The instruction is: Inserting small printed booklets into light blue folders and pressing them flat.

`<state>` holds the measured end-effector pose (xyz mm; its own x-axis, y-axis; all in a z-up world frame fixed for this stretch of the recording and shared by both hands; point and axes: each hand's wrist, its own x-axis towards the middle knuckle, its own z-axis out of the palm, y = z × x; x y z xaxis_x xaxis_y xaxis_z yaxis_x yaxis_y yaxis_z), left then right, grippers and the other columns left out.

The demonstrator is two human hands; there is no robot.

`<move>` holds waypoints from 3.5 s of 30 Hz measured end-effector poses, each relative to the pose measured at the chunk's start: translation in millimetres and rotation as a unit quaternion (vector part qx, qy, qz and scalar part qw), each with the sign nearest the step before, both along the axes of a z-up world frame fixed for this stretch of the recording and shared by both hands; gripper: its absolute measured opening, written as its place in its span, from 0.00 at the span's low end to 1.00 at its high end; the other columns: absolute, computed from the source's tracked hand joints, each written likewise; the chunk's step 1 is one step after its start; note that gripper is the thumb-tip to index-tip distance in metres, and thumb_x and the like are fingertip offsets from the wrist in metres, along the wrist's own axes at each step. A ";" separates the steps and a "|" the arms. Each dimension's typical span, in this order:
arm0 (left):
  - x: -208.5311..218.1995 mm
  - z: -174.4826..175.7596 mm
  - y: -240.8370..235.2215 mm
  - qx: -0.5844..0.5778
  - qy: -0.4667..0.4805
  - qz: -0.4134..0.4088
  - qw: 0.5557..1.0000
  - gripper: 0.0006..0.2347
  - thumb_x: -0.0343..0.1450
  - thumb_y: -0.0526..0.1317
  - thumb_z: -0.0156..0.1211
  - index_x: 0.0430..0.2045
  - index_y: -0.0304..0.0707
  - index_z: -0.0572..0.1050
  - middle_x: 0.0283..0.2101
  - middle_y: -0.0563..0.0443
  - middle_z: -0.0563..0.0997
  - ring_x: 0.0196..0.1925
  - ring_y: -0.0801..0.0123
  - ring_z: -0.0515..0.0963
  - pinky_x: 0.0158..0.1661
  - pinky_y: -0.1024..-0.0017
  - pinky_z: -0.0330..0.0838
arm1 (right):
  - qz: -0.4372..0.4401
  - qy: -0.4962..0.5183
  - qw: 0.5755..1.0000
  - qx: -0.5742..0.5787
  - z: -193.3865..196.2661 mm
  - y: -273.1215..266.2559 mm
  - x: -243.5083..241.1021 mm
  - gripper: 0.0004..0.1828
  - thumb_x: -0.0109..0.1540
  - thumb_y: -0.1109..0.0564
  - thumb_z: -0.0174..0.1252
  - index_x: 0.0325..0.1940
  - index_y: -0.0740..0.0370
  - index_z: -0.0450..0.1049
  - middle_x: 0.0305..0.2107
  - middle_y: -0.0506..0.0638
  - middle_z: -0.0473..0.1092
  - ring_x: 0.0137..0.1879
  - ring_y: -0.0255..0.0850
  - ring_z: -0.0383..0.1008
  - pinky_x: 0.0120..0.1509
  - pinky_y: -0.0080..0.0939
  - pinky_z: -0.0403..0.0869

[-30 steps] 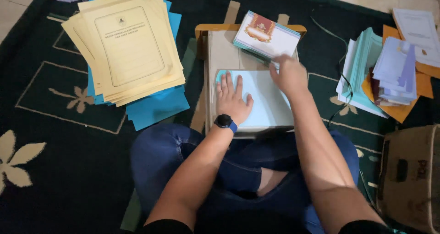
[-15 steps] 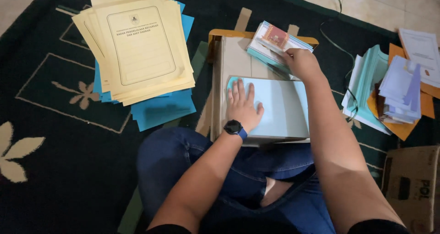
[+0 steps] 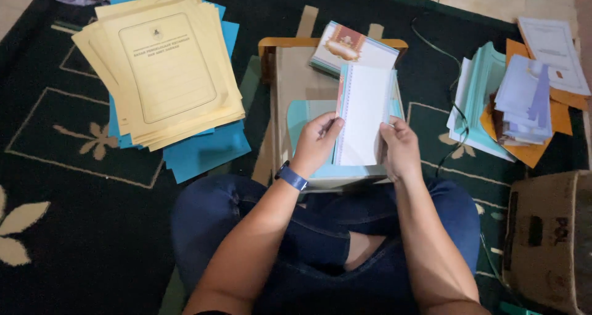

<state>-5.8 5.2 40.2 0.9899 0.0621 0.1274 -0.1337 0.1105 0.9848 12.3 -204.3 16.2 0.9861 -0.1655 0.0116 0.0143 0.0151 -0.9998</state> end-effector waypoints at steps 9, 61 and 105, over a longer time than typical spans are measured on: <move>-7.3 -6.7 -12.4 -0.101 0.069 -0.078 0.989 0.10 0.71 0.41 0.70 0.41 0.35 0.81 0.35 0.52 0.83 0.41 0.78 0.80 0.42 0.70 0.83 | 0.091 0.088 0.985 -0.121 49.0 23.4 -19.7 0.21 0.72 0.42 0.48 0.65 0.53 0.70 0.62 0.54 0.68 0.70 0.48 0.66 0.75 0.52 0.61; 9.9 -3.2 65.5 0.484 0.187 0.029 0.855 0.17 0.75 0.33 0.50 0.55 0.14 0.68 0.49 0.23 0.79 0.53 0.41 0.81 0.45 0.53 0.83 | 0.073 0.183 0.831 -0.520 18.3 -54.0 4.9 0.29 0.57 0.47 0.67 0.56 0.69 0.76 0.45 0.67 0.77 0.53 0.61 0.78 0.48 0.61 0.80; 10.2 -31.9 -6.3 0.614 0.106 0.015 0.782 0.31 0.76 0.52 0.34 0.74 0.37 0.45 0.78 0.33 0.39 0.80 0.46 0.34 0.74 0.46 0.23 | 0.270 -0.016 0.650 -0.710 -12.4 33.9 48.9 0.38 0.73 0.38 0.19 0.83 0.57 0.38 0.80 0.53 0.34 0.84 0.46 0.31 0.84 0.48 0.36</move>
<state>4.3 -1.0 8.3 0.9973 0.0458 -0.0577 0.0630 -0.9362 0.3458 61.2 -170.4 3.9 0.8912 0.4049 -0.2047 0.4117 -0.9113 -0.0102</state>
